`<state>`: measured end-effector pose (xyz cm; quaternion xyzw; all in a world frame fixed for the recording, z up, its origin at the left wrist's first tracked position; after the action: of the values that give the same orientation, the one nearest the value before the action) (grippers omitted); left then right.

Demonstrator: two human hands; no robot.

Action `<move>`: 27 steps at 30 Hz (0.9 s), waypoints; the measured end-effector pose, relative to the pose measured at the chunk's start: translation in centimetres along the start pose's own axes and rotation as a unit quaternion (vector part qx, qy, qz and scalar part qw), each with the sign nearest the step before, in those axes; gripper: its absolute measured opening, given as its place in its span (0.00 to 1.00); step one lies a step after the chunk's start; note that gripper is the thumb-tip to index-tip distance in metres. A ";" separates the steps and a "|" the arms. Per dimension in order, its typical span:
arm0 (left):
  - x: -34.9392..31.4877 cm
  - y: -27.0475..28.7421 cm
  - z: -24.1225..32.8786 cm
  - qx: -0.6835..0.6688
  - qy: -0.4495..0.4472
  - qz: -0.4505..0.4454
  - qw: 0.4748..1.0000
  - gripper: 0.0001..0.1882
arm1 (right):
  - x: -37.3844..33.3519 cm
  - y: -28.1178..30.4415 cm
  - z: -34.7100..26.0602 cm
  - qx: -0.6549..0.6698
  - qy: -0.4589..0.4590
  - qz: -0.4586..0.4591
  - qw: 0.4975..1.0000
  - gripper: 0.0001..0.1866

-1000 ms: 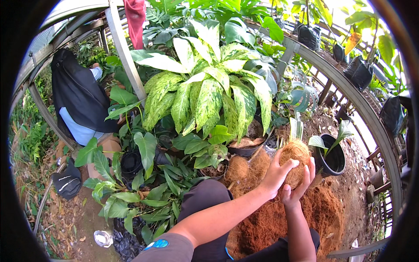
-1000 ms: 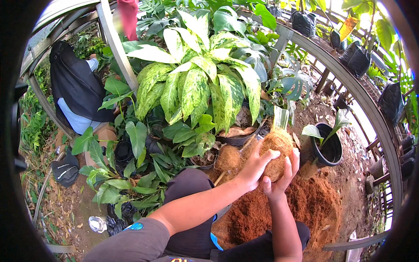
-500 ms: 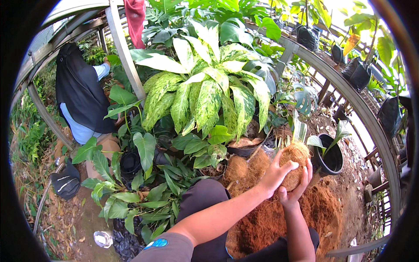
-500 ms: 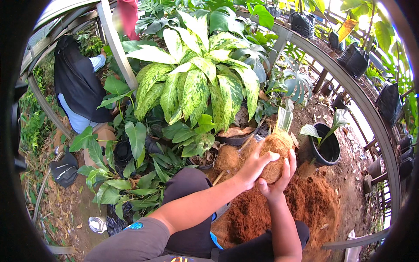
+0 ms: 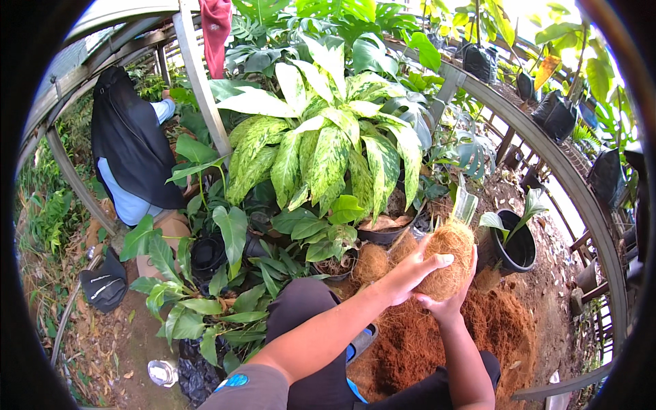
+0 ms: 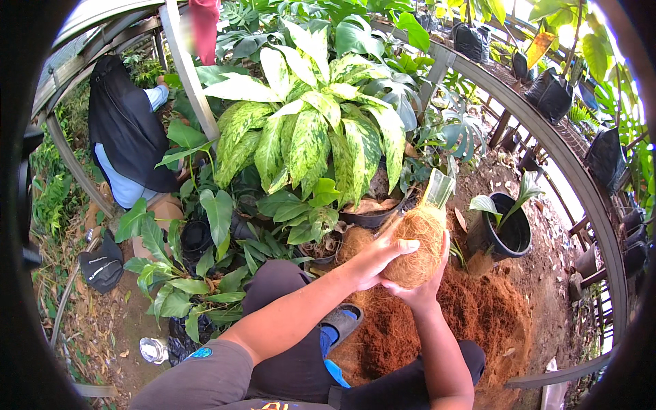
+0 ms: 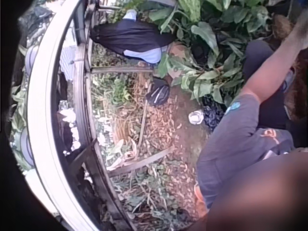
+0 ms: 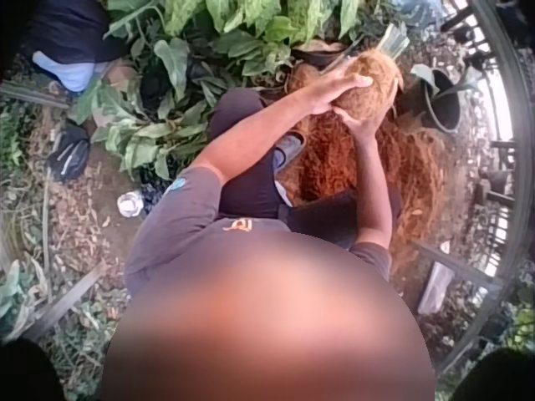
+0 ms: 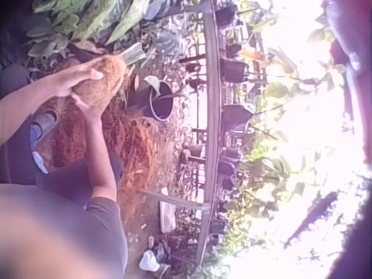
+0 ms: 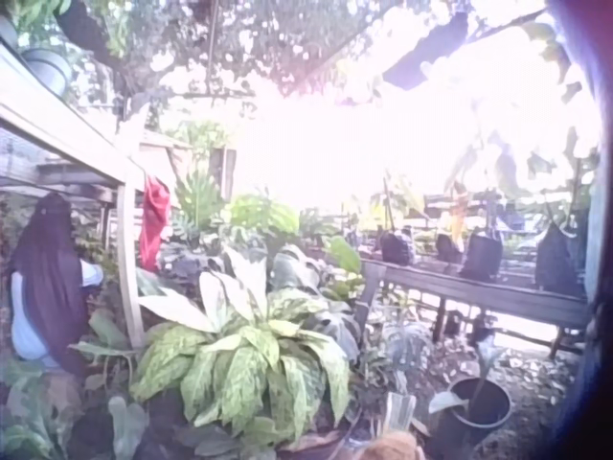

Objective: The person wraps a small plant in coir by hand, repeatedly compressing and shaping the material around the plant's base. The person continues to adjust the coir and the plant, ensuring the wrapping is secure.

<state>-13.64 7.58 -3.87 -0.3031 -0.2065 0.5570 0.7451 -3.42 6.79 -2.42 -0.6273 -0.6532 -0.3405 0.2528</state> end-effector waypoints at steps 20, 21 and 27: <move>-0.6 -2.6 -0.4 -0.043 -0.006 -0.076 0.996 0.57 | -0.3 2.0 -0.4 0.063 -0.022 0.018 0.998 0.82; -0.6 -2.5 -0.2 -0.051 -0.009 -0.068 0.996 0.56 | -0.1 2.0 -0.3 0.075 -0.029 0.020 0.997 0.82; 0.2 -0.9 2.1 -0.015 -0.125 0.014 0.992 0.55 | 1.1 2.2 -1.8 -0.067 0.077 0.040 0.994 0.72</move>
<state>-14.30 8.08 -1.69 -0.2449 -0.3020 0.5975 0.7014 -1.50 6.11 -0.20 -0.6404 -0.5821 -0.4201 0.2731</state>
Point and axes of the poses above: each hand's wrist, its own x-axis towards the middle knuckle, its own y-axis out of the back of the hand, z = x × y, the point moved 10 cm from there along x, towards the middle knuckle, and after that the axes turned 6 degrees about z, right-handed, at the moved point
